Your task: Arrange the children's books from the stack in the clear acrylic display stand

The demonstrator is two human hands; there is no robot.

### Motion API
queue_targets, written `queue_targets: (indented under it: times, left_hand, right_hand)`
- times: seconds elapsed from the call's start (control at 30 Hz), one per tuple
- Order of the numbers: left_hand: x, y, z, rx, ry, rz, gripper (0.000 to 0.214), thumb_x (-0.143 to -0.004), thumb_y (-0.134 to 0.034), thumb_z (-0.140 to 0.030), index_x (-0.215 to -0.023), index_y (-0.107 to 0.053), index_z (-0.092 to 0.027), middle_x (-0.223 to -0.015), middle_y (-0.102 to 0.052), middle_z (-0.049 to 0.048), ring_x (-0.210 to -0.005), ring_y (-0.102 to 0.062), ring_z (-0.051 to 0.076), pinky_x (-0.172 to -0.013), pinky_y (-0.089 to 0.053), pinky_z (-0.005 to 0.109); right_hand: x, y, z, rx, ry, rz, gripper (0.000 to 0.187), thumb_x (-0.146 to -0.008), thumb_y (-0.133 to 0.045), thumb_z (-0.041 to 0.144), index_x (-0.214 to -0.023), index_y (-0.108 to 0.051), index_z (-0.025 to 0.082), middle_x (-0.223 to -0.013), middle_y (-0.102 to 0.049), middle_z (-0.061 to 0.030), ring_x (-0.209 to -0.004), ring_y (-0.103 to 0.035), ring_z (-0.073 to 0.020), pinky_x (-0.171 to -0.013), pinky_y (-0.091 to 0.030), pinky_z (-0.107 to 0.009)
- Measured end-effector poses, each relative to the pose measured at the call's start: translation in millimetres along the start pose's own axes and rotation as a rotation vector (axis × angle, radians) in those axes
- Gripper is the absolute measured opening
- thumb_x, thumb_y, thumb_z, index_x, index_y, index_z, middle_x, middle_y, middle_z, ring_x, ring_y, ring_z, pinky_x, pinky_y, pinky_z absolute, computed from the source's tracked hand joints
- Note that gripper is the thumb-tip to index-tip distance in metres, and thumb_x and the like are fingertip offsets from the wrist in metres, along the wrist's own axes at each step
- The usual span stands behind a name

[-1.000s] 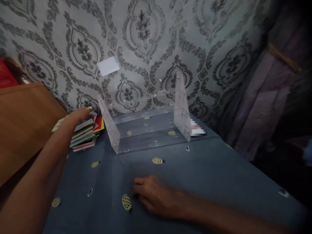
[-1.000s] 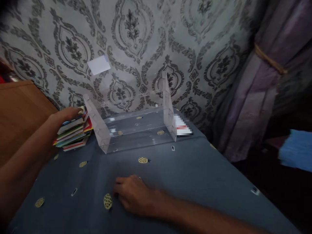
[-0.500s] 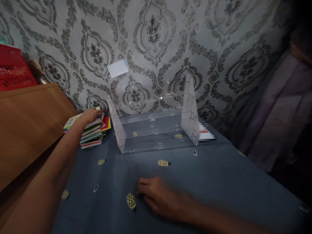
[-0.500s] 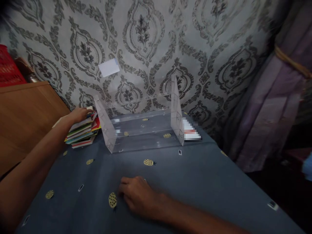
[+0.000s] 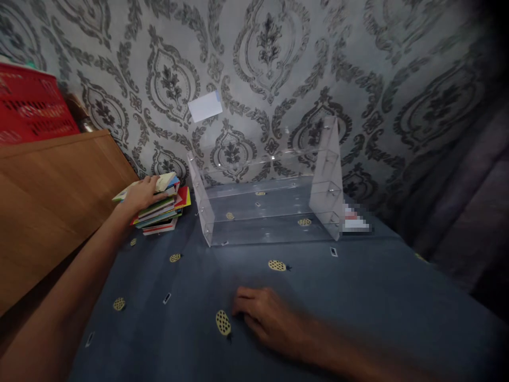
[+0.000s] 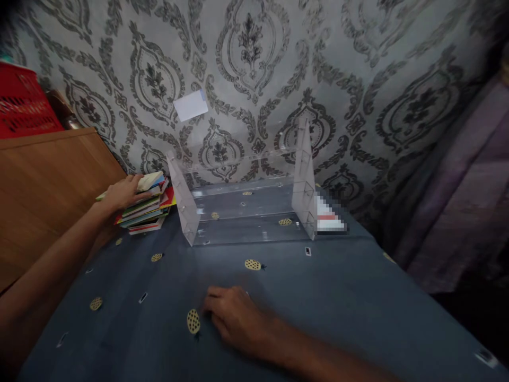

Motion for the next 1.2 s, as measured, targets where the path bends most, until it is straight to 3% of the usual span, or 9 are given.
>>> queue_targets:
  times: [0.13, 0.27, 0.4, 0.53, 0.63, 0.8, 1.0, 1.2]
  left_hand:
    - [-1, -15.7, -2, -0.038, 0.055, 0.064, 0.050, -0.101, -0.032, -0.049, -0.127, -0.058, -0.015, -0.122, -0.066, 0.0210, -0.112, -0.065, 0.036, -0.090, -0.049, 0.043]
    - [5, -16.1, -4, -0.032, 0.032, 0.058, 0.043, -0.101, -0.030, -0.036, -0.128, -0.056, -0.014, -0.121, -0.067, 0.0206, -0.108, -0.067, 0.035, -0.089, -0.050, 0.043]
    - [28, -14.6, 4, -0.007, -0.013, 0.049, 0.038, -0.098, -0.033, -0.027, -0.128, -0.054, -0.019, -0.130, -0.064, 0.0155, -0.115, -0.064, 0.031, -0.095, -0.048, 0.040]
    - [55, -15.7, 13, 0.047, 0.004, 0.003, 0.040, -0.092, -0.033, -0.017, -0.128, -0.053, -0.016, -0.130, -0.063, 0.0177, -0.119, -0.062, 0.029, -0.099, -0.046, 0.038]
    - [63, -12.4, 14, 0.003, 0.068, -0.050, 0.041, -0.092, -0.039, -0.024, -0.130, -0.050, -0.013, -0.130, -0.064, 0.0202, -0.121, -0.060, 0.033, -0.106, -0.040, 0.045]
    - [48, 1.2, -11, -0.054, 0.077, -0.077, 0.041, -0.095, -0.044, -0.040, -0.124, -0.055, -0.014, -0.129, -0.064, 0.0212, -0.123, -0.057, 0.038, -0.108, -0.035, 0.054]
    - [27, -1.2, -27, -0.027, 0.191, -0.041, 0.038, -0.095, -0.035, -0.019, -0.124, -0.056, -0.006, -0.118, -0.066, 0.0266, -0.109, -0.064, 0.039, -0.089, -0.046, 0.050]
    - [40, -8.5, -31, -0.041, 0.182, -0.059, 0.042, -0.095, -0.031, -0.011, -0.132, -0.052, -0.008, -0.125, -0.061, 0.0255, -0.111, -0.062, 0.037, -0.087, -0.048, 0.046]
  right_hand:
    - [1, 3, 1, 0.011, -0.013, -0.004, 0.032, -0.084, -0.049, -0.002, -0.097, -0.071, 0.018, -0.097, -0.069, -0.0046, -0.083, -0.065, -0.0159, -0.075, -0.045, -0.026]
    - [1, 4, 2, -0.020, -0.014, 0.006, 0.031, -0.085, -0.048, -0.001, -0.096, -0.071, 0.017, -0.098, -0.068, -0.0045, -0.082, -0.065, -0.0153, -0.074, -0.046, -0.025]
    - [1, 3, 1, -0.008, -0.002, 0.002, 0.032, -0.087, -0.047, -0.002, -0.098, -0.071, 0.017, -0.099, -0.069, -0.0048, -0.084, -0.065, -0.0159, -0.075, -0.046, -0.026]
    - [0, 0, 0, 0.002, 0.013, -0.004, 0.032, -0.087, -0.047, -0.002, -0.100, -0.070, 0.017, -0.100, -0.069, -0.0055, -0.085, -0.066, -0.0160, -0.076, -0.047, -0.026]
    - [0, -1, -1, 0.008, 0.013, -0.011, 0.030, -0.088, -0.047, 0.000, -0.099, -0.070, 0.016, -0.100, -0.069, -0.0060, -0.086, -0.066, -0.0165, -0.076, -0.048, -0.026]
    - [1, 0, -1, -0.008, 0.012, -0.013, 0.032, -0.087, -0.047, -0.002, -0.099, -0.070, 0.016, -0.101, -0.069, -0.0059, -0.088, -0.067, -0.0162, -0.079, -0.048, -0.026]
    - [1, 1, -1, -0.006, 0.025, -0.051, 0.030, -0.086, -0.048, -0.001, -0.095, -0.070, 0.017, -0.097, -0.070, -0.0054, -0.085, -0.067, -0.0158, -0.078, -0.049, -0.025]
    - [1, 0, -2, -0.017, 0.048, -0.076, 0.031, -0.083, -0.048, -0.004, -0.093, -0.069, 0.017, -0.095, -0.069, -0.0046, -0.083, -0.066, -0.0153, -0.076, -0.049, -0.025]
Point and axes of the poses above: each hand's wrist, its own x-axis away from the middle knuckle, its own y-axis out of the back of the hand, z = x × y, the point moved 10 cm from there along -x, towards the middle knuckle
